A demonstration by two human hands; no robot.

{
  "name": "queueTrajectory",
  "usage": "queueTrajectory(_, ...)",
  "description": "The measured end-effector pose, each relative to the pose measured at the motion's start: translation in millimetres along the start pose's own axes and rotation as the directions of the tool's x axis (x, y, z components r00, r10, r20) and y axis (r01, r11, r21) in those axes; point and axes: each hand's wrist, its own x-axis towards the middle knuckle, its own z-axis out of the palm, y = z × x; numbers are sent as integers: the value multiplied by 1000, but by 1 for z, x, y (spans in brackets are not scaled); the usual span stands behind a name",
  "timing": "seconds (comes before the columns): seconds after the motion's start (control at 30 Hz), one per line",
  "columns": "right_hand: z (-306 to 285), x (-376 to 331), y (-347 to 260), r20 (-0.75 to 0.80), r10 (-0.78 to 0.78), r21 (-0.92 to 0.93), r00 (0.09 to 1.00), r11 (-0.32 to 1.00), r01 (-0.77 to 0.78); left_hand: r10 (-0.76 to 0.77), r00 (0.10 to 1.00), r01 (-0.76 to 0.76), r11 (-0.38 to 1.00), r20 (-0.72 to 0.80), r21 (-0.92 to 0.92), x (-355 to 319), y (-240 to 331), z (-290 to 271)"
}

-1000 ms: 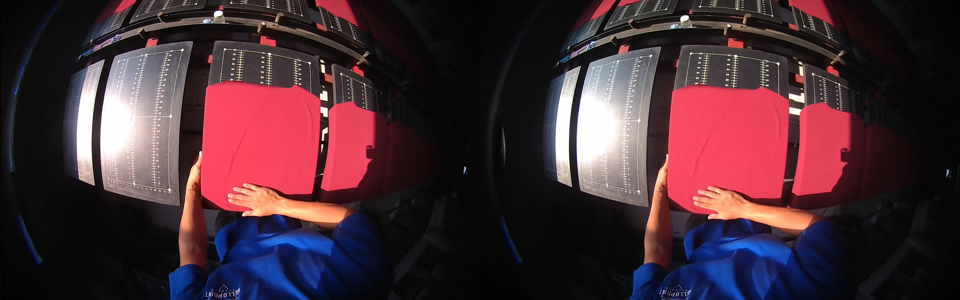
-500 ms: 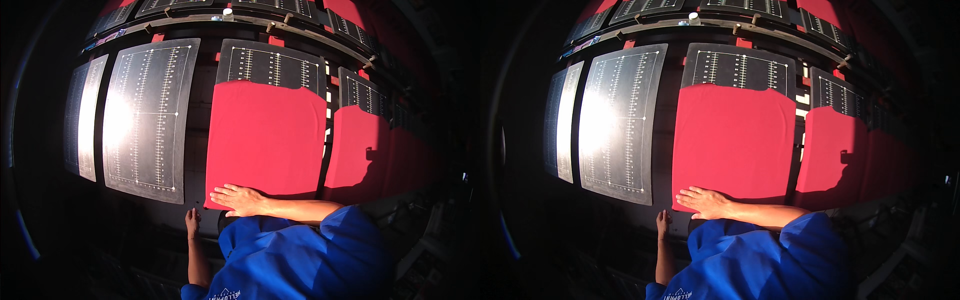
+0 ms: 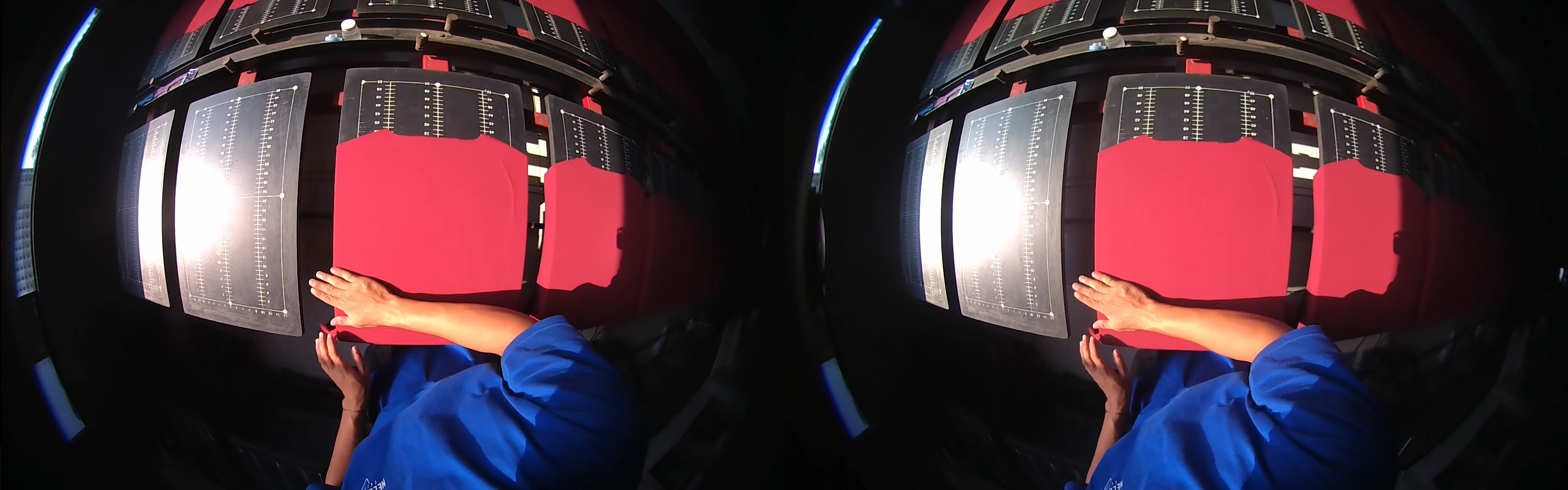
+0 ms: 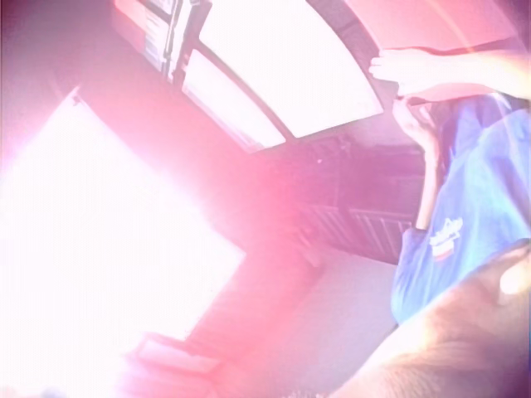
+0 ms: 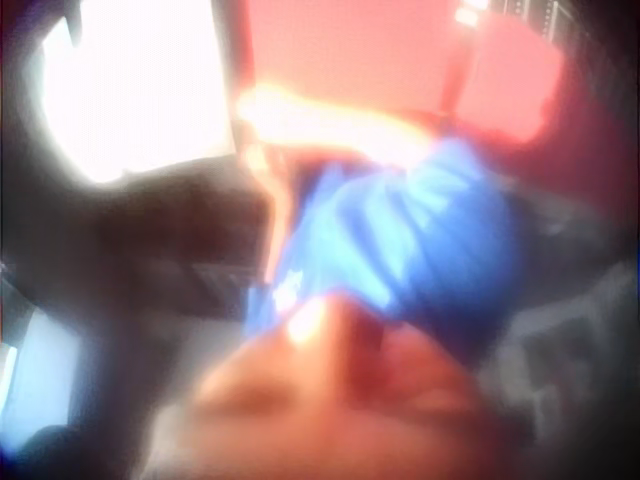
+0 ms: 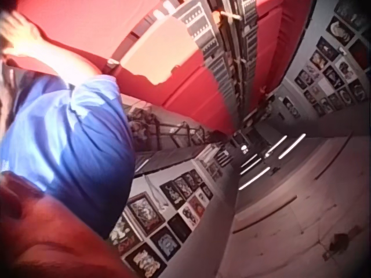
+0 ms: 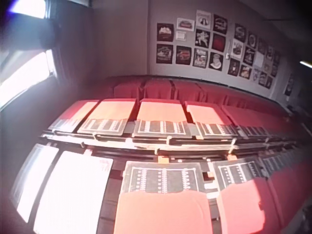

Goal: The person places fabric pieces onto several flat printing boards in a row, smoothing each piece down by hand and aligning the edges with the board markers.

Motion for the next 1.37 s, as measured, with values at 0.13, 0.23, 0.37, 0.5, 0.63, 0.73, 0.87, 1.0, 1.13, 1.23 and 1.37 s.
queueTrajectory(0.13, -100, -71, 165, -385, 521, -94, 762, 799, -594, 199, 934, -219, 975, 296, 37, 19, 14, 13)
queueTrajectory(0.23, -126, -175, 241, -561, 726, -26, 398, 465, -885, 271, 869, -348, 930, 414, 120, 72, 33, 37)
queueTrajectory(0.37, -77, -217, 82, -337, 762, -21, 553, 581, -814, 292, 906, -365, 905, 305, 218, 185, 64, 79)
queueTrajectory(0.5, -15, -300, -33, -40, 519, -153, 854, 841, -518, 243, 968, -251, 936, 66, 247, 254, 98, 127)
queueTrajectory(0.63, -77, -278, 78, -152, 593, -60, 790, 793, -607, 410, 854, -450, 891, 321, 58, 148, 179, 129)
queueTrajectory(0.73, -127, -222, 208, -472, 583, -57, 662, 729, -682, 659, 451, -707, 675, 602, -209, 32, 209, 110)
queueTrajectory(0.87, -129, -214, 254, -613, 606, 118, 507, 704, -700, 766, 267, -800, 514, 584, -309, 25, 163, 91)
queueTrajectory(1.0, -45, -279, 79, -436, 761, 236, 481, 612, -755, 390, 779, -514, 846, 491, 144, 107, 75, 68)
queueTrajectory(1.13, 26, -351, -65, -409, 771, 234, 488, 606, -761, 409, 880, -465, 844, 240, 268, 220, 73, 116)
queueTrajectory(1.23, 0, -345, -78, -440, 802, 252, 403, 541, -803, 347, 936, -346, 865, 62, 363, 309, 106, 174)
queueTrajectory(1.37, -7, -380, -82, -322, 915, 589, 244, 395, -705, 417, 900, -433, 832, 123, 346, 295, 219, 226)
